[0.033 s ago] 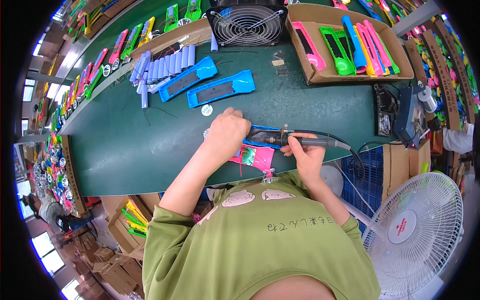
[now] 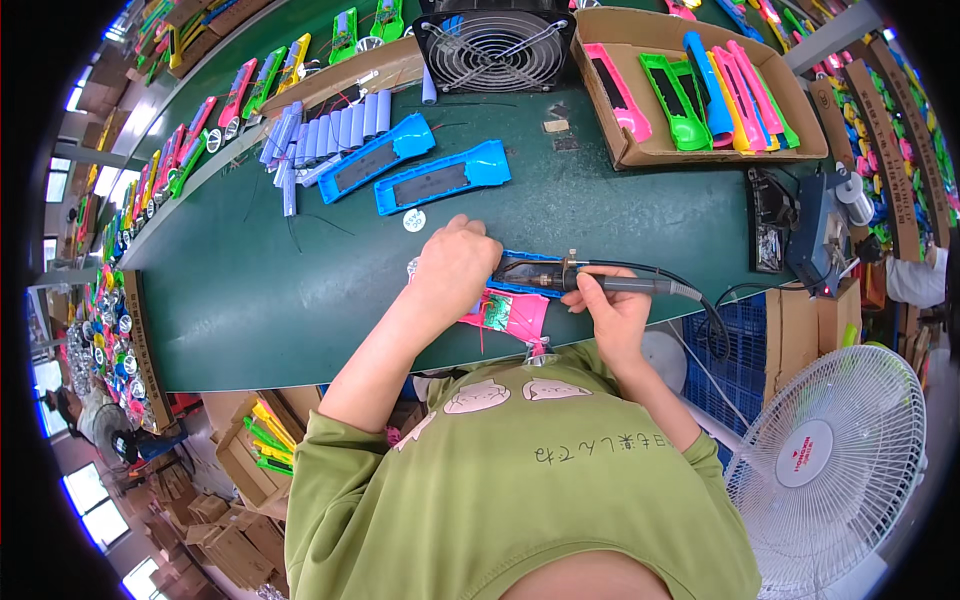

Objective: The person assembles flashlights by inserting batteries and circuit components into plastic casings, soldering wires with a soldering iron, fitting the casing pieces together, and placing the assembled flashlights on the conveyor belt.

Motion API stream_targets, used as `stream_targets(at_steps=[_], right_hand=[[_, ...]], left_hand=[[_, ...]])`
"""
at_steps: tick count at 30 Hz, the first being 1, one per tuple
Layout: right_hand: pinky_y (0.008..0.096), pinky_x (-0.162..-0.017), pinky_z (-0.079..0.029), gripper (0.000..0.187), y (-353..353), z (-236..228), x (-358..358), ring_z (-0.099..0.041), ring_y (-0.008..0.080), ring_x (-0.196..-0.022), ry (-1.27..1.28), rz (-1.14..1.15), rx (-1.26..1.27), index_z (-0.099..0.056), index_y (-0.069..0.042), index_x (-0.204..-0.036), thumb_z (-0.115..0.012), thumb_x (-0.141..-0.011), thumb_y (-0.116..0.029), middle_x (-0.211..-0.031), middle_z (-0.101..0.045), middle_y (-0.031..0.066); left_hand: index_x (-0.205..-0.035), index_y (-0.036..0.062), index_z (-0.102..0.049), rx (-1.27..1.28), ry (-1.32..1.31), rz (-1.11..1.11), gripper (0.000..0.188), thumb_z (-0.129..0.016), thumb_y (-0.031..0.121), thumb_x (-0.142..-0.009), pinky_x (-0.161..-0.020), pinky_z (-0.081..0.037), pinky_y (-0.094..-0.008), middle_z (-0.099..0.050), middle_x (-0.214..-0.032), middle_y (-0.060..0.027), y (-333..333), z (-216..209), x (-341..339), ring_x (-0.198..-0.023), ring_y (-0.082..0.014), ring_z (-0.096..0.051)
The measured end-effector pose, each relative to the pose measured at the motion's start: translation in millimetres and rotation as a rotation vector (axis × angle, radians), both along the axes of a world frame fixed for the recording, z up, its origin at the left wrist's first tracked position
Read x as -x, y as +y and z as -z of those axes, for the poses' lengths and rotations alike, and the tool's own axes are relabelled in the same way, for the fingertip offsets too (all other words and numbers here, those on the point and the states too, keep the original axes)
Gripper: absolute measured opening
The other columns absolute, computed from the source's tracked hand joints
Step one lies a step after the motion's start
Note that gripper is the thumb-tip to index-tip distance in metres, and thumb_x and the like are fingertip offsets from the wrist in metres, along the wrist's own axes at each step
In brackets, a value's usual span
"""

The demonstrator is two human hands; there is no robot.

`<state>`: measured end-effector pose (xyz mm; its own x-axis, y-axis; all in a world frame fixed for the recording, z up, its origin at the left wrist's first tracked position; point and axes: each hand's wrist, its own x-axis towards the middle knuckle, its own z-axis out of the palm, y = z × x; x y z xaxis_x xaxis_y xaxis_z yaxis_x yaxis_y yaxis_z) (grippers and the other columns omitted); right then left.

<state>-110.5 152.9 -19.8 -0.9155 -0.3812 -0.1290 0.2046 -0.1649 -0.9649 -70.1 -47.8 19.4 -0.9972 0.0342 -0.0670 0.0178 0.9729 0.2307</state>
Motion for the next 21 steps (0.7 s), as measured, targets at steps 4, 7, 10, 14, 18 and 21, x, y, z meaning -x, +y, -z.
stream_targets(at_steps=[4,7,10,14,18,21], right_hand=[[0.0234,-0.052,-0.05,0.014,6,-6,-2,-0.062,0.0156,-0.063,0.044,0.075,0.068,-0.055,0.004,-0.092,-0.06,-0.08,-0.003,-0.076,-0.061,0.0111],[0.0227,-0.052,-0.05,0.016,10,-13,-5,-0.062,0.0157,-0.063,0.121,0.147,0.087,-0.055,0.004,-0.093,-0.06,-0.08,-0.001,-0.08,-0.061,0.0119],[0.0354,-0.073,-0.051,0.019,27,-13,-5,-0.064,0.0195,-0.071,0.477,0.086,-0.153,-0.055,0.003,-0.094,-0.062,-0.077,0.0,-0.083,-0.063,0.0124],[0.0433,-0.088,-0.042,0.021,41,-22,-1,-0.063,0.0219,-0.081,0.697,0.007,-0.32,-0.054,-0.001,-0.094,-0.065,-0.076,-0.005,-0.085,-0.065,0.009],[0.0465,-0.098,-0.032,0.029,43,-27,9,-0.058,0.0234,-0.095,0.804,-0.062,-0.524,-0.055,-0.003,-0.098,-0.067,-0.073,-0.009,-0.092,-0.064,0.0069],[0.049,-0.103,-0.022,0.039,39,-28,12,-0.053,0.0255,-0.105,0.796,-0.069,-0.558,-0.056,-0.007,-0.104,-0.07,-0.069,-0.015,-0.101,-0.061,0.0059]], left_hand=[[-0.066,0.0069,-0.063,0.012,-0.012,-0.002,0.002,-0.064,0.007,-0.064,-0.067,-0.046,-0.0359,-0.055,-0.073,-0.009,0,-1,1,-0.08,-0.0254,-0.053],[-0.066,0.0068,-0.063,0.015,-0.008,0.007,0.002,-0.064,0.007,-0.064,-0.067,-0.046,-0.0359,-0.055,-0.072,-0.0088,0,-1,2,-0.08,-0.0254,-0.053],[-0.064,0.0061,-0.062,-0.007,0.002,-0.007,0.001,-0.063,0.006,-0.064,-0.067,-0.046,-0.0363,-0.055,-0.07,-0.009,1,-1,2,-0.079,-0.0259,-0.053],[-0.061,0.0053,-0.059,-0.028,0.04,-0.006,0.003,-0.062,0.005,-0.062,-0.064,-0.045,-0.0369,-0.054,-0.068,-0.0092,1,-2,2,-0.076,-0.0263,-0.053],[-0.059,0.0054,-0.058,-0.024,0.077,-0.005,0.005,-0.062,0.005,-0.061,-0.062,-0.045,-0.0363,-0.053,-0.066,-0.0087,1,0,2,-0.074,-0.0255,-0.052],[-0.057,0.006,-0.058,-0.029,0.092,-0.004,0.006,-0.063,0.006,-0.06,-0.062,-0.044,-0.0355,-0.052,-0.066,-0.0084,1,1,2,-0.074,-0.025,-0.052]])
